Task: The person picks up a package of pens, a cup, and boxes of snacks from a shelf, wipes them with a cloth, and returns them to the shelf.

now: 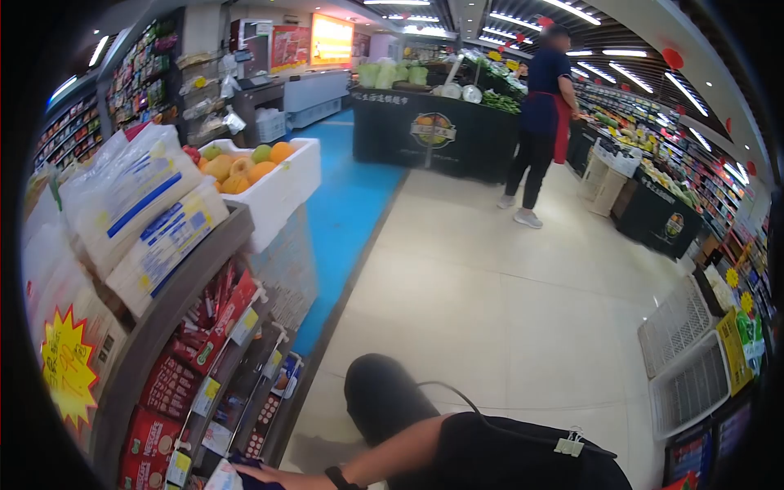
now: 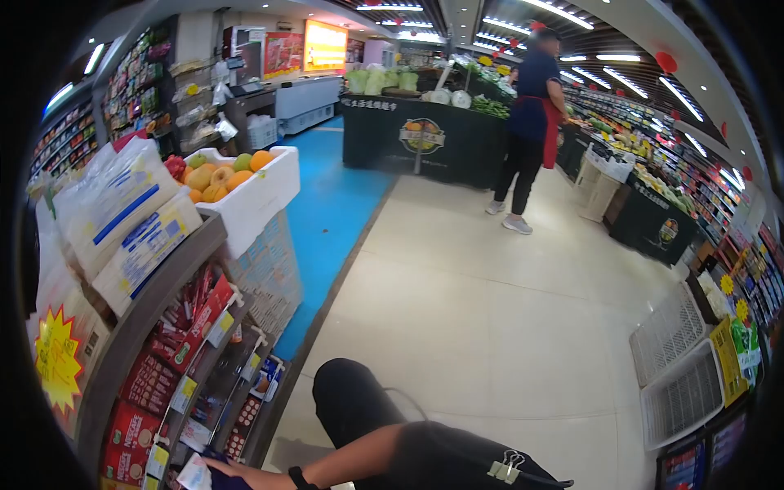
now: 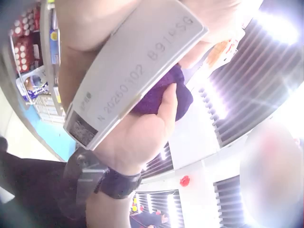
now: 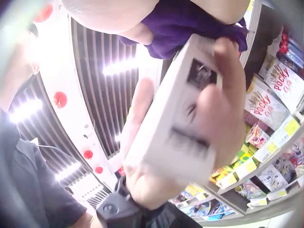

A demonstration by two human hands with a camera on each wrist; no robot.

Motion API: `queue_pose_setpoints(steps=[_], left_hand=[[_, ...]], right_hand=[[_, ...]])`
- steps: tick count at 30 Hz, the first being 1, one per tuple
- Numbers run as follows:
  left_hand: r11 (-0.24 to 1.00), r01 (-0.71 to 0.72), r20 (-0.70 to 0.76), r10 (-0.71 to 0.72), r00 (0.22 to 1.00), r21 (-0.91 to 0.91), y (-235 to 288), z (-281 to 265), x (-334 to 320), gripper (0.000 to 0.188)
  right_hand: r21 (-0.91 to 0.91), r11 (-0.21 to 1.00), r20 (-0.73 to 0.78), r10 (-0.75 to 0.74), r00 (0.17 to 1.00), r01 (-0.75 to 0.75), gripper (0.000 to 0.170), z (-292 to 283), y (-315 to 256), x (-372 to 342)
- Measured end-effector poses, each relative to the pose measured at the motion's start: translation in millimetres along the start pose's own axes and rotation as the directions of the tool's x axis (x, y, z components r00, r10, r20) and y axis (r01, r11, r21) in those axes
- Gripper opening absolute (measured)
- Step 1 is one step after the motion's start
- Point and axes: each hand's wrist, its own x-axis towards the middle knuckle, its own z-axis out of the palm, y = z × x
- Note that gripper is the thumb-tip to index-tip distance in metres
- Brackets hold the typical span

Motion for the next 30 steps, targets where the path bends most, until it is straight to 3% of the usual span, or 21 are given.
queue_pose_setpoints(steps=[1,3,4,5,7,9,11,13,15,17,19,20,21,22,24,25,26,27,28,29,30], left_hand=[[0.994,-0.097,-0.007,0.098,0.995,0.051,7.0,17.4,-3.8,0.076],[0.985,-0.036,0.189,0.068,0.98,-0.169,8.0,-19.4,20.1,0.077],[0.983,-0.181,0.104,0.177,0.979,0.029,3.2,-29.7,27.8,0.077],[0.992,-0.128,0.208,0.122,0.97,0.012,5.0,-33.3,29.6,0.073],[0.989,0.016,0.023,-0.02,1.0,0.147,-3.1,-35.6,23.1,0.07],[0.965,-0.075,0.09,0.054,0.994,0.249,-15.5,-34.8,23.8,0.063],[0.919,-0.17,0.131,0.131,0.983,0.357,-26.4,-31.4,27.6,0.061],[0.847,-0.261,0.168,0.205,0.964,0.463,-34.8,-27.0,33.0,0.059],[0.748,-0.336,0.181,0.284,0.941,0.572,-39.2,-27.5,37.9,0.058],[0.826,-0.433,0.07,0.439,0.896,0.36,-53.1,-16.4,55.0,0.05],[0.931,-0.318,0.148,0.294,0.944,0.177,-34.0,-33.6,42.1,0.045],[0.994,-0.105,0.312,0.097,0.945,0.008,-32.9,-57.9,37.5,0.046],[0.993,-0.121,0.415,0.109,0.903,0.002,-57.9,-99.1,39.3,0.054],[0.997,-0.075,0.391,0.07,0.918,-0.001,-50.6,-92.3,29.5,0.059],[0.998,-0.054,0.325,0.063,0.944,-0.036,-43.4,-59.5,26.9,0.069],[0.997,-0.056,0.312,0.071,0.947,-0.054,-40.6,-43.0,26.8,0.075],[0.945,-0.324,0.453,0.312,0.835,-0.052,-32.1,-25.8,27.7,0.069],[0.979,-0.193,0.499,0.202,0.842,-0.071,-35.5,-17.8,40.6,0.077],[0.975,-0.208,0.383,0.22,0.897,-0.072,-44.4,-12.8,42.5,0.071],[0.957,-0.283,0.403,0.235,0.885,0.063,-24.9,-7.3,31.8,0.067],[0.927,-0.352,0.387,0.279,0.879,0.131,-14.6,-6.3,26.3,0.067]], right_hand=[[-0.009,0.998,0.0,-0.055,0.998,0.055,0.09,15.8,2.3,-4.3],[-0.019,0.988,0.121,-0.149,0.981,0.152,0.088,32.2,13.3,-20.1],[0.005,0.987,0.209,-0.156,0.965,0.158,0.086,34.7,16.6,-25.4],[-0.025,0.964,0.194,-0.253,0.948,0.263,0.087,36.4,13.3,-25.5],[-0.015,0.979,0.275,-0.193,0.942,0.205,0.086,30.5,9.5,-21.3],[-0.134,0.928,0.165,-0.325,0.931,0.348,0.084,20.4,5.5,-9.5],[-0.206,0.943,0.079,-0.252,0.965,0.263,0.077,0.8,-10.8,-0.8],[-0.053,0.975,0.014,-0.217,0.976,0.218,0.075,-10.8,-12.1,9.3],[-0.115,0.973,0.064,-0.195,0.979,0.201,0.085,-15.0,-5.0,14.4],[-0.209,0.947,0.146,-0.216,0.965,0.244,0.075,-14.5,-14.9,11.4],[-0.24,0.902,0.362,-0.259,0.895,0.358,0.079,-6.0,-11.1,5.2],[-0.247,0.881,0.426,-0.276,0.862,0.404,0.077,0.9,-13.9,-0.5],[-0.234,0.851,0.492,-0.313,0.813,0.47,0.077,4.4,-14.9,-1.5],[-0.22,0.815,0.495,-0.38,0.781,0.536,0.07,7.2,-14.5,3.6],[-0.283,0.785,0.606,-0.299,0.737,0.551,0.069,-1.2,-9.4,11.7],[-0.249,0.855,0.552,-0.261,0.792,0.455,0.081,-12.4,-5.4,9.8],[-0.284,0.876,0.416,-0.253,0.874,0.389,0.069,-13.0,-8.6,13.1],[-0.299,0.901,0.266,-0.238,0.934,0.314,0.058,-13.6,-11.0,17.3],[-0.29,0.926,0.112,-0.217,0.97,0.241,0.046,-13.7,-12.7,22.4],[-0.351,0.903,0.004,-0.262,0.965,0.247,0.048,-13.0,1.2,24.7],[-0.077,0.994,-0.097,-0.088,0.991,0.081,0.053,-6.9,1.0,23.1]])
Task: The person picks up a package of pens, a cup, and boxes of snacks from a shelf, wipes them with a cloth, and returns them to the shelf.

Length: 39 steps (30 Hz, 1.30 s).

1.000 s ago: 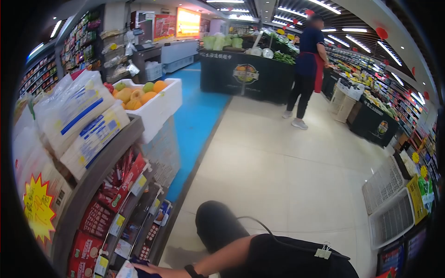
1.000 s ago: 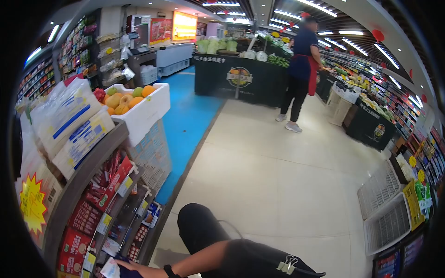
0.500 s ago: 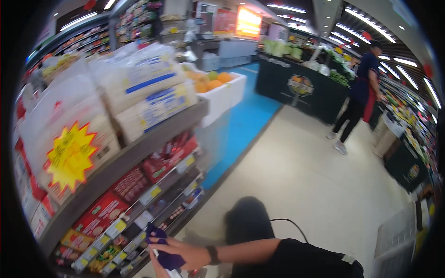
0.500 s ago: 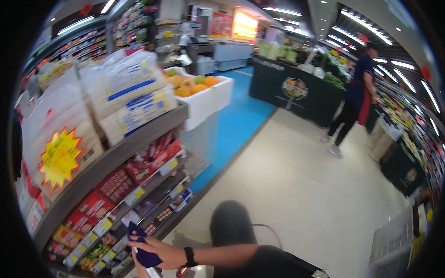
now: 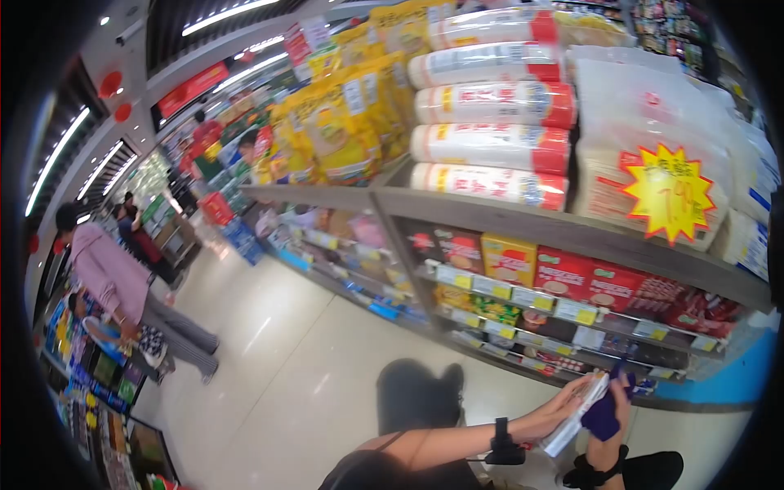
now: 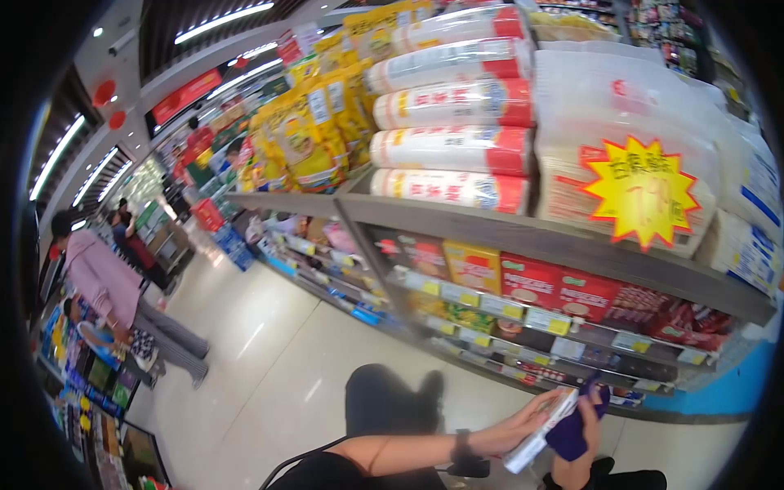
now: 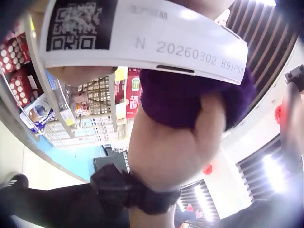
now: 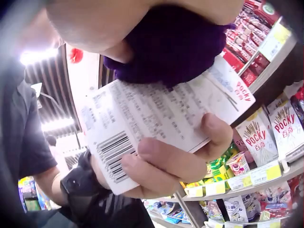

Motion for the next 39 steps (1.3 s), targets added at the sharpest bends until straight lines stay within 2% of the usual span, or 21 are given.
queue_pose_setpoints(steps=[1,2,4,5,10,11,13,14,15,17,19,21,22,25,26,29,30,33,34,37,39], left_hand=[[0.994,-0.041,-0.016,0.043,0.999,0.097,12.6,4.4,-9.1,0.067],[0.98,-0.124,-0.061,0.135,0.989,0.159,4.7,0.7,-1.5,0.068],[0.977,-0.124,-0.173,0.155,0.973,0.175,7.2,1.1,-5.4,0.069],[0.976,-0.125,-0.222,0.164,0.961,0.18,6.7,0.2,-5.2,0.07],[0.971,-0.068,-0.155,0.105,0.982,0.23,-4.1,-33.5,1.0,0.081],[0.979,-0.061,-0.118,0.085,0.989,0.196,-4.7,-31.1,-2.0,0.082],[0.992,-0.047,-0.03,0.051,0.998,0.118,0.3,-15.5,-7.2,0.082],[0.992,-0.052,-0.037,0.057,0.998,0.113,-2.5,-12.5,-7.2,0.083],[0.993,-0.057,-0.043,0.062,0.997,0.106,-7.3,-8.9,-7.1,0.085],[0.994,-0.065,-0.056,0.07,0.996,0.092,-15.6,-3.3,-8.1,0.088],[0.986,-0.077,-0.113,0.094,0.989,0.146,-6.7,-13.3,-5.2,0.088],[0.984,-0.077,-0.174,0.105,0.979,0.159,7.0,-21.6,-4.8,0.086],[0.993,-0.028,-0.221,0.053,0.974,0.114,25.4,-18.5,-8.8,0.084],[0.978,-0.146,-0.238,0.179,0.955,0.147,25.3,-22.8,-10.6,0.084],[0.986,-0.119,-0.264,0.146,0.954,0.113,25.6,-20.2,-12.2,0.089],[0.959,-0.262,-0.169,0.278,0.946,0.109,8.9,-14.6,-12.0,0.096],[0.944,-0.27,-0.155,0.301,0.941,0.191,11.2,-12.0,-15.1,0.095],[0.863,-0.079,-0.137,0.169,0.976,0.499,33.1,-12.6,-17.6,0.085],[0.846,-0.053,-0.161,0.162,0.974,0.531,55.8,-9.4,-18.5,0.078],[0.952,-0.034,-0.224,0.106,0.969,0.305,59.2,-24.2,-13.2,0.075],[0.999,-0.038,-0.162,0.037,0.986,-0.004,51.3,-30.2,-14.5,0.062]], right_hand=[[0.266,0.946,-0.033,0.202,0.979,-0.186,0.059,6.6,-12.4,-5.3],[0.469,0.86,0.033,0.209,0.977,-0.2,0.064,12.6,1.0,-4.4],[0.643,0.689,0.148,0.318,0.937,-0.335,0.067,20.3,-6.7,-20.7],[0.569,0.765,0.159,0.258,0.953,-0.302,0.067,24.9,-1.8,-28.5],[0.323,0.785,0.396,0.396,0.829,-0.529,0.059,15.9,15.8,-38.9],[0.712,0.59,0.301,0.233,0.925,-0.381,0.068,28.5,35.8,-45.7],[0.841,0.403,0.256,0.291,0.922,-0.361,0.068,19.1,34.2,-29.4],[0.838,0.471,0.195,0.214,0.957,-0.276,0.067,26.1,-12.3,-2.1],[0.831,0.489,0.205,0.175,0.963,-0.266,0.067,23.7,-12.7,2.3],[0.806,0.506,0.207,0.244,0.947,-0.306,0.066,25.3,1.8,-7.8],[0.81,0.373,0.327,0.354,0.876,-0.453,0.063,19.8,44.5,-33.9],[0.823,0.318,0.35,0.367,0.862,-0.47,0.063,33.8,36.0,-40.5],[0.808,0.342,0.36,0.359,0.861,-0.48,0.062,39.1,30.6,-39.3],[0.789,0.286,0.43,0.375,0.821,-0.544,0.061,42.7,8.4,-22.0],[0.796,0.231,0.429,0.435,0.792,-0.559,0.056,43.3,3.5,-18.4],[0.722,0.063,0.546,0.561,0.622,-0.689,0.05,37.2,16.6,-18.6],[0.733,0.067,0.526,0.576,0.626,-0.677,0.048,34.5,19.5,-18.7],[0.765,0.078,0.468,0.616,0.634,-0.64,0.042,30.5,27.3,-18.1],[0.753,0.189,0.408,0.617,0.673,-0.63,0.041,27.1,21.6,-14.7],[0.82,0.206,0.312,0.622,0.718,-0.535,0.045,20.2,4.4,0.6],[0.881,0.229,0.227,0.563,0.795,-0.414,0.046,20.9,1.8,2.5]])
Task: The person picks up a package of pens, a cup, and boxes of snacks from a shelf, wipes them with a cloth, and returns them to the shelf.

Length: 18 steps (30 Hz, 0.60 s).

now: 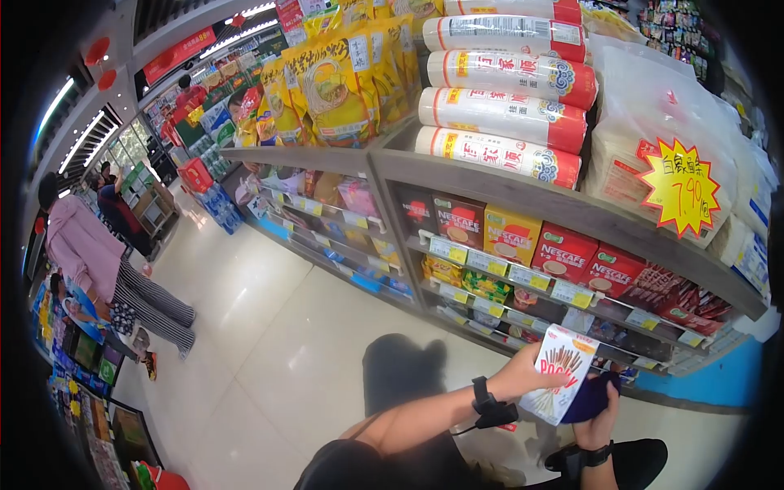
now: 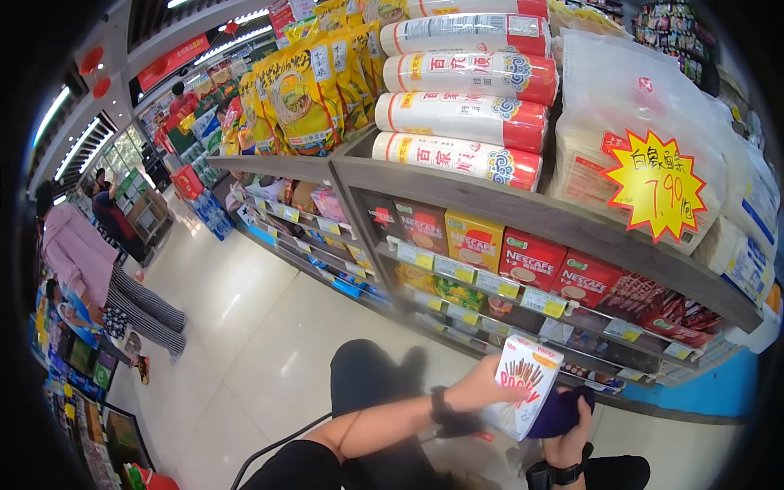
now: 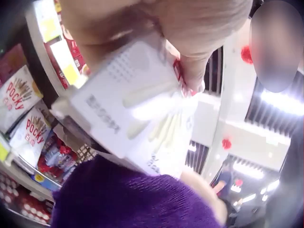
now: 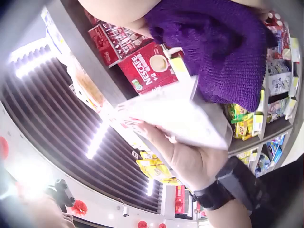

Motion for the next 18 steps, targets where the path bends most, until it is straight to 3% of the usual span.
queue_pose_setpoints(steps=[2,3,4,5,6,7,8,10,12,13,14,16,17,18], left_hand=[[0.976,0.001,0.072,0.015,0.997,-0.216,-0.9,7.7,-6.6,0.055],[0.97,0.052,0.099,-0.03,0.995,-0.236,-17.3,10.2,-5.1,0.046],[0.978,0.101,0.144,-0.075,0.987,-0.185,-17.7,10.8,-4.5,0.045],[0.979,0.152,0.197,-0.123,0.973,-0.137,-18.5,10.8,-6.5,0.044],[0.973,0.208,0.267,-0.177,0.947,-0.095,-22.6,14.7,-7.6,0.042],[0.951,0.22,0.269,-0.158,0.95,-0.216,-36.0,13.0,-5.1,0.036],[0.932,0.291,0.191,-0.252,0.949,-0.215,-29.2,14.6,-4.1,0.033],[0.943,0.258,0.117,-0.238,0.964,-0.211,-15.3,16.9,-5.5,0.034],[0.972,0.13,0.007,-0.134,0.991,0.194,-21.9,7.0,-1.5,0.039],[0.904,-0.019,0.032,0.006,0.999,0.428,-25.5,1.0,0.6,0.04],[0.76,-0.158,0.081,0.137,0.987,0.631,-27.8,-3.5,4.1,0.042],[0.718,-0.135,0.105,0.087,0.991,0.683,-33.0,-6.5,9.8,0.04],[0.69,-0.125,0.115,0.061,0.991,0.713,-35.6,-8.2,12.1,0.039],[0.731,-0.092,-0.004,0.129,0.992,0.676,-43.1,-11.1,15.3,0.036]], right_hand=[[0.061,0.99,0.037,-0.129,0.991,0.126,0.046,5.2,-1.7,-1.6],[-0.088,0.974,0.157,-0.194,0.968,0.21,0.049,31.1,-0.5,-7.4],[-0.331,0.929,0.182,-0.108,0.977,0.164,0.051,4.3,2.0,0.5],[-0.689,0.671,0.256,-0.127,0.958,0.273,0.052,-21.5,6.0,6.5],[-0.907,0.266,0.307,-0.109,0.945,0.326,0.052,-22.3,3.9,5.1],[-0.887,0.336,0.27,-0.182,0.946,0.318,0.053,-31.7,5.1,10.2],[-0.859,0.398,0.231,-0.26,0.937,0.322,0.054,-39.6,2.6,17.1],[-0.742,0.552,0.229,-0.325,0.918,0.38,0.054,-36.5,-19.0,21.8],[-0.683,0.628,0.266,-0.261,0.928,0.372,0.061,-33.8,-51.3,19.7],[-0.741,0.516,0.366,-0.227,0.902,0.43,0.05,-25.2,-60.4,17.0],[-0.86,0.326,0.36,-0.158,0.92,0.393,0.045,-14.6,-64.8,13.9],[-0.951,-0.092,0.299,-0.02,0.954,0.296,0.035,2.1,-62.7,8.4],[-0.97,-0.086,0.234,-0.055,0.971,0.229,0.027,-1.9,-56.3,10.9],[-0.969,-0.036,0.247,-0.088,0.965,0.244,0.026,-11.9,-50.9,16.1]])
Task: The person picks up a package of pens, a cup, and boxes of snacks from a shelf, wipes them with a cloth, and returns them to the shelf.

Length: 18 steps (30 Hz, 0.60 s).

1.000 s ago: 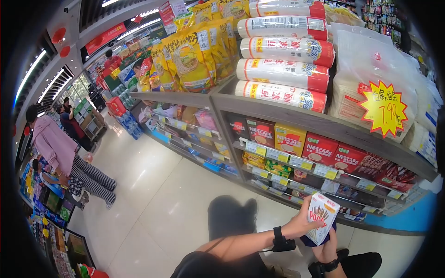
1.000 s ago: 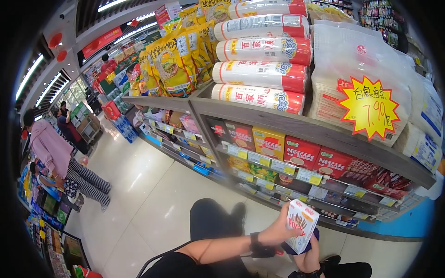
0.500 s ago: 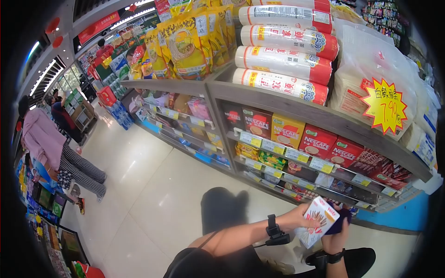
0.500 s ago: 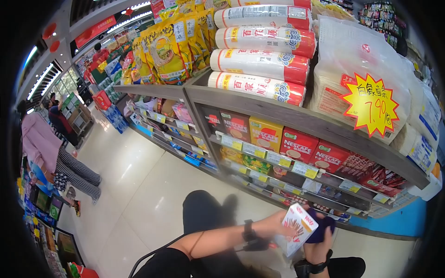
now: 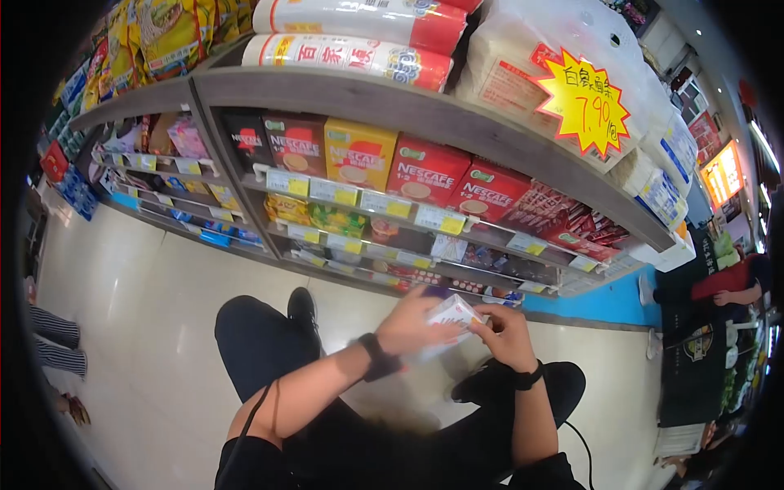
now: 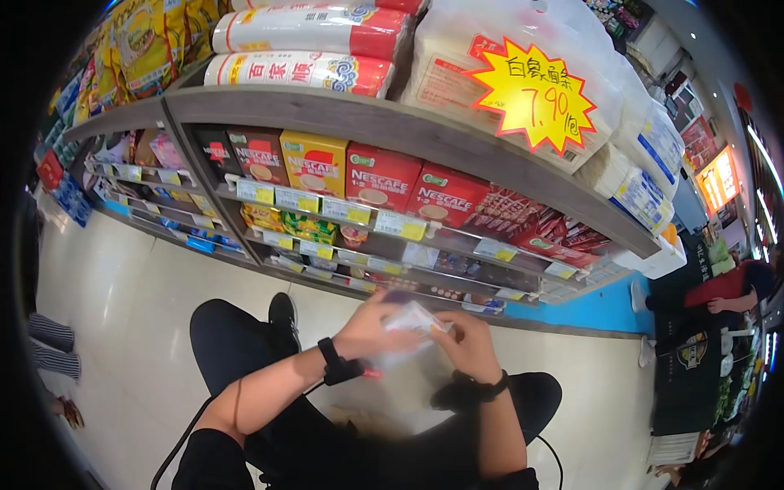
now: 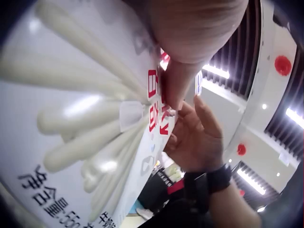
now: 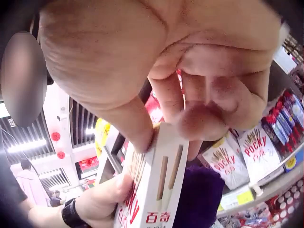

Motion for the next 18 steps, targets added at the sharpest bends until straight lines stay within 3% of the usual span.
queue_pose_setpoints(steps=[3,4,6,8,11,14,15,18], left_hand=[[0.994,0.051,-0.351,-0.083,0.933,-0.098,-14.2,-5.8,10.6,0.028],[0.995,0.049,-0.438,-0.08,0.895,-0.083,-11.9,-25.7,16.8,0.026],[0.999,-0.039,-0.725,0.021,0.689,-0.009,-17.1,-69.7,25.5,0.022],[0.992,-0.114,-0.781,0.031,0.624,-0.052,-15.9,-97.7,24.7,0.021],[0.88,-0.181,-0.729,-0.232,0.645,-0.44,10.7,-113.5,14.0,0.025],[0.873,-0.202,-0.706,-0.202,0.679,-0.443,-4.6,-115.4,10.2,0.026],[0.898,-0.205,-0.732,-0.167,0.661,-0.389,-3.6,-115.5,8.8,0.026],[0.886,-0.203,-0.721,-0.186,0.667,-0.416,-6.1,-120.4,7.2,0.026]], right_hand=[[0.13,0.991,-0.135,-0.007,0.991,0.025,0.023,11.2,2.7,7.3],[0.018,0.997,-0.214,-0.072,0.974,0.078,0.025,17.1,-2.8,15.3],[-0.216,0.962,-0.337,-0.233,0.912,0.166,0.028,31.7,-10.2,32.2],[-0.231,0.95,-0.387,-0.287,0.876,0.21,0.032,52.0,4.9,51.2],[-0.289,0.936,-0.402,-0.311,0.861,0.203,0.031,74.4,14.6,79.4],[-0.29,0.927,-0.448,-0.35,0.823,0.236,0.03,96.9,26.5,108.0],[-0.489,0.836,-0.429,-0.479,0.766,0.249,0.029,98.9,25.1,116.0],[-0.145,0.974,-0.562,-0.227,0.795,0.175,0.029,122.8,29.3,132.6]])
